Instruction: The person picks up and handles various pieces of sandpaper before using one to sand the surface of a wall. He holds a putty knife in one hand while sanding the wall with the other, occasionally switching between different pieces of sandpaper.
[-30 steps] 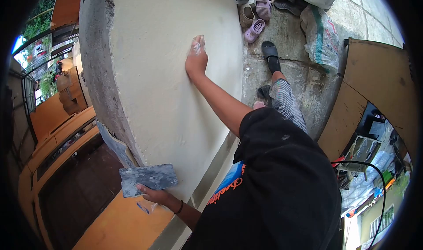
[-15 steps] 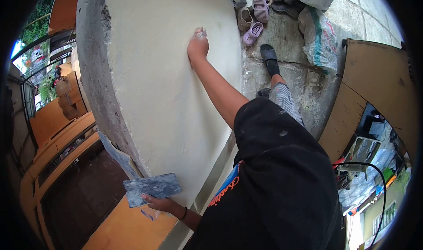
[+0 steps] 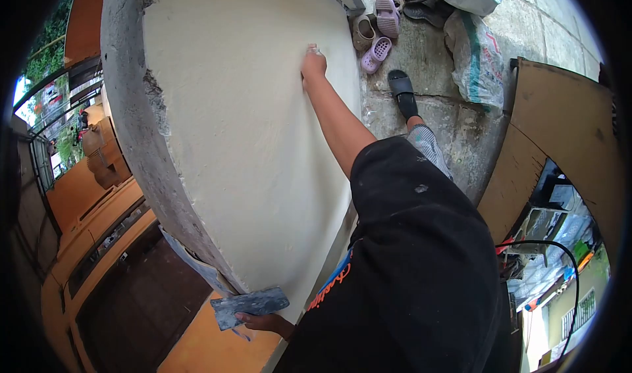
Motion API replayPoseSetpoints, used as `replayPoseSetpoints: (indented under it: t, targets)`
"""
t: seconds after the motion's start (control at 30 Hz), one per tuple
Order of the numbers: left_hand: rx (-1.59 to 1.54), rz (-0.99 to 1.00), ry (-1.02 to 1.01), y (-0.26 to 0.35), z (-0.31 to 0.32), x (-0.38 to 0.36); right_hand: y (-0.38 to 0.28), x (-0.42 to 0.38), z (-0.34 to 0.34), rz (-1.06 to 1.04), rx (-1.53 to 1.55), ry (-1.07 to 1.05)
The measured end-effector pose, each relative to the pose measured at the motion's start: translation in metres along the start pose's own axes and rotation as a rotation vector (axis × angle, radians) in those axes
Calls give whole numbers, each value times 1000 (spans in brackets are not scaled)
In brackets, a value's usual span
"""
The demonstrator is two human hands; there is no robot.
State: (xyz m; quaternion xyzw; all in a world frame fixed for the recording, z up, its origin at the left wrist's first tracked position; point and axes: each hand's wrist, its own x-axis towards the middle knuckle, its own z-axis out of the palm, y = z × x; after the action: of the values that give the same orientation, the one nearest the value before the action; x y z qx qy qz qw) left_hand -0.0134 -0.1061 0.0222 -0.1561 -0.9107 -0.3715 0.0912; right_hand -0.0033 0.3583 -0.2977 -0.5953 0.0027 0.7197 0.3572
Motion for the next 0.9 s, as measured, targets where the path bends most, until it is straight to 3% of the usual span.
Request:
replayPoseSetpoints:
  t: [0.03,0.07,0.2,0.27,0.4,0.47,0.53,0.63,0.7,0.77,0.83,0.9]
  targets:
    - [17,-20,-18,-16,-8,3,-15,6,4,187,155,42]
    - [5,-19,-24,-27,-15,1,-6,4,11,61,-6,64]
    - [213,69,60,-64,-36,-6,4,-56,1,-179,-62,25]
    - [305,115,108,-78,-43,-9,12,-32,-7,-118,-127,48]
    - [480,193,161,-85,-39,-8,66,145,-32,33,-84,97]
    - [465,172,139,-70,-15,0,67,170,-34,104,11,316]
    - [469,141,122,-46,-2,1,74,139,-43,88,-63,195]
    - [465,92,104,-16,17,0,80,38,-55,-191,-354,89]
    - [456,63,101,0,27,-2,91,54,-49,-424,-364,211]
    - [438,48,96,10,37,0,61,96,-48,-5,-422,185]
    - [428,33,80,22,38,4,93,184,-63,-1,-71,135]
    - [392,13,56,26,50,12,72,171,-44,-4,-135,201]
